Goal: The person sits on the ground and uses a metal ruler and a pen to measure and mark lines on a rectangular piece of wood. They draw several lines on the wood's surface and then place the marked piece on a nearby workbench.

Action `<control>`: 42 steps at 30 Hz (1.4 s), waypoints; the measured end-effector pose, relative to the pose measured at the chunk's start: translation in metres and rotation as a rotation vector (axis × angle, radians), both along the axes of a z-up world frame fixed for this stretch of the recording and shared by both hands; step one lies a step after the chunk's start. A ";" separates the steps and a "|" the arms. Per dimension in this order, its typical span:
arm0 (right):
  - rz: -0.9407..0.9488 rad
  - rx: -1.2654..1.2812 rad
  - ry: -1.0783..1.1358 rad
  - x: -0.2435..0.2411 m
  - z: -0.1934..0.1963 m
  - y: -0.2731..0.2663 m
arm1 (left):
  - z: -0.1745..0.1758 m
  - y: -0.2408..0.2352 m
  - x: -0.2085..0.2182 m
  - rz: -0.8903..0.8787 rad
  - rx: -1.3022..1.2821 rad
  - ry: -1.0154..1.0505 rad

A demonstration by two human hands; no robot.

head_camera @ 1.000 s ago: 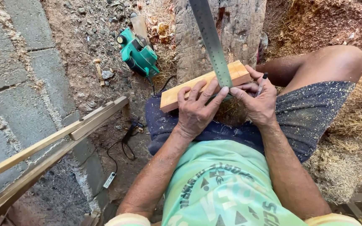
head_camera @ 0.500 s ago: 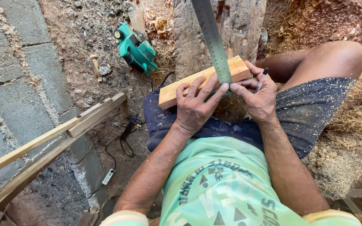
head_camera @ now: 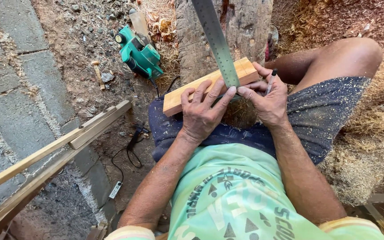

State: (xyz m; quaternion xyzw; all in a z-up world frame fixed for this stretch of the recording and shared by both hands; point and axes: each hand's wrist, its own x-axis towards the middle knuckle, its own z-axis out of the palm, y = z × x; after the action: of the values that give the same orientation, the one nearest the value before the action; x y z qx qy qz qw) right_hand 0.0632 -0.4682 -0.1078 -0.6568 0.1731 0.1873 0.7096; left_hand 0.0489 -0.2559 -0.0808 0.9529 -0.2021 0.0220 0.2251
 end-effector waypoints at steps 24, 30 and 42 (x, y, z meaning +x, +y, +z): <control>-0.165 -0.250 -0.451 -0.020 0.044 -0.015 | 0.000 -0.009 -0.001 0.089 -0.051 0.018; -0.030 -0.150 -0.317 -0.027 0.050 0.000 | 0.000 -0.009 -0.002 0.079 -0.031 0.044; 0.025 -0.145 -0.159 -0.043 0.063 -0.020 | 0.000 -0.009 0.000 0.079 -0.050 0.045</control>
State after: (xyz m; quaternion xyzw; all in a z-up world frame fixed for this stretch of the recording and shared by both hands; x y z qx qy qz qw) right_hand 0.0202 -0.4880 -0.0446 -0.7212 0.1211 0.1303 0.6695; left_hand 0.0487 -0.2646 -0.0805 0.9545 -0.1585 0.0146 0.2523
